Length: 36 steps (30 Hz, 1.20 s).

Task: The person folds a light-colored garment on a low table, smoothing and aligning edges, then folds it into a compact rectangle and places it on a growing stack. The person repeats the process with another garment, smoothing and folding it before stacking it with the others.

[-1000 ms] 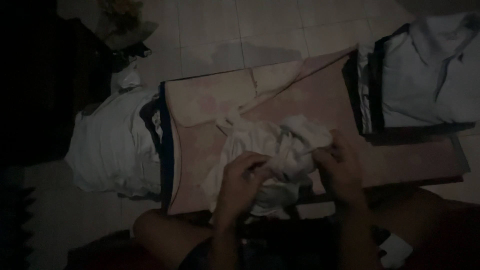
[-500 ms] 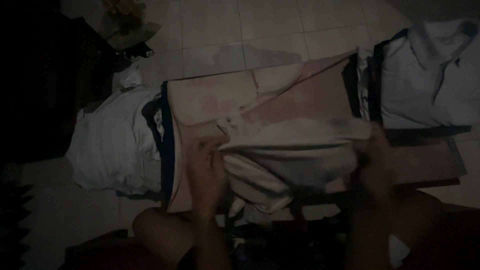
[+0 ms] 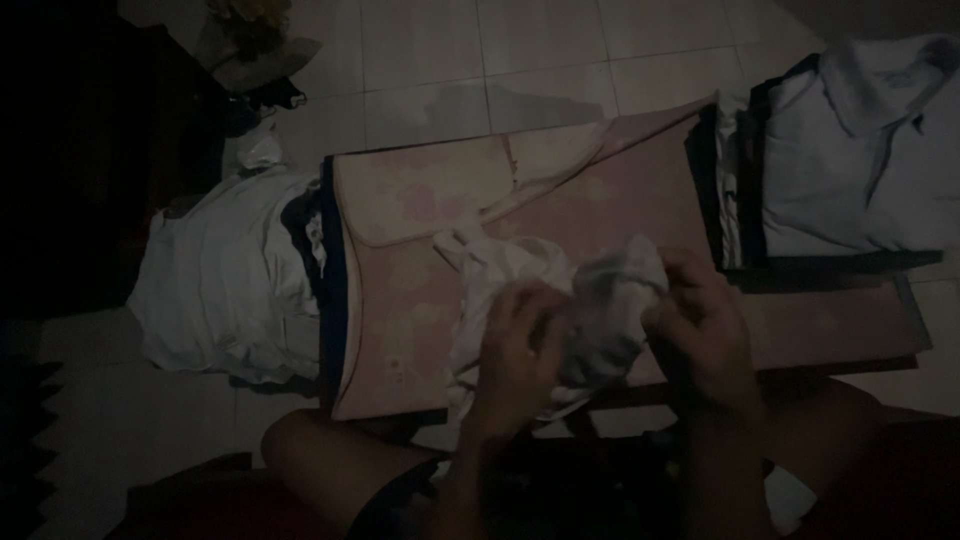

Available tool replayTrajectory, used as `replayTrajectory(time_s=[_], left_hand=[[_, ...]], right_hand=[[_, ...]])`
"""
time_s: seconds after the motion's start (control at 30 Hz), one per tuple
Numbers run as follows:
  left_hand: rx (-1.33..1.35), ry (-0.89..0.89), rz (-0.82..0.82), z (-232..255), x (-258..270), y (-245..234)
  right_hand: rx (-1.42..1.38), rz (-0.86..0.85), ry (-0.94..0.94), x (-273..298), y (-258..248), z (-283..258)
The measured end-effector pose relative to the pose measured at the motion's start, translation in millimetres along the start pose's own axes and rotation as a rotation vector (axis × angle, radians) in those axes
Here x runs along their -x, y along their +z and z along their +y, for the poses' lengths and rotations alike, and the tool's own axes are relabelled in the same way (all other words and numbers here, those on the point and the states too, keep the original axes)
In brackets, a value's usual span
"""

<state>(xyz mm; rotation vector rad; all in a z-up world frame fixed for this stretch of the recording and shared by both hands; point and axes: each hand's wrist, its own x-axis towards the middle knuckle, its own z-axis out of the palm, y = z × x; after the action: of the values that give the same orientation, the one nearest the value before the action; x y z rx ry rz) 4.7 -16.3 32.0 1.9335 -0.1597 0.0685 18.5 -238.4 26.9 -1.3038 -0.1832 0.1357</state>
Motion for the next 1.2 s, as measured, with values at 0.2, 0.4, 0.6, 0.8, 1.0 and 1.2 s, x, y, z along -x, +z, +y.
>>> replayTrajectory(time_s=[0.2,0.4,0.6,0.8,1.0,1.2], left_hand=[[0.151,-0.235,-0.148,-21,-17,-9],[0.464,0.012,0.22,-49,-2,14],[0.441,0.18,-0.196,-58,10,-5],[0.712,0.191,-0.233,-45,3,-13],[0.39,0.149,-0.46,-23,-26,-7],[0.288,0.158,-0.213,-8,-38,-17]], right_hand=[[-0.318,-0.301,-0.005,-3,-13,2],[0.433,0.201,0.378,-11,-20,7],[0.133,0.415,0.577,-14,-37,27],[-0.494,0.0,0.11,-5,-30,29],[-0.333,-0.16,0.183,-4,-13,9],[0.394,0.091,-0.025,-17,1,-10]])
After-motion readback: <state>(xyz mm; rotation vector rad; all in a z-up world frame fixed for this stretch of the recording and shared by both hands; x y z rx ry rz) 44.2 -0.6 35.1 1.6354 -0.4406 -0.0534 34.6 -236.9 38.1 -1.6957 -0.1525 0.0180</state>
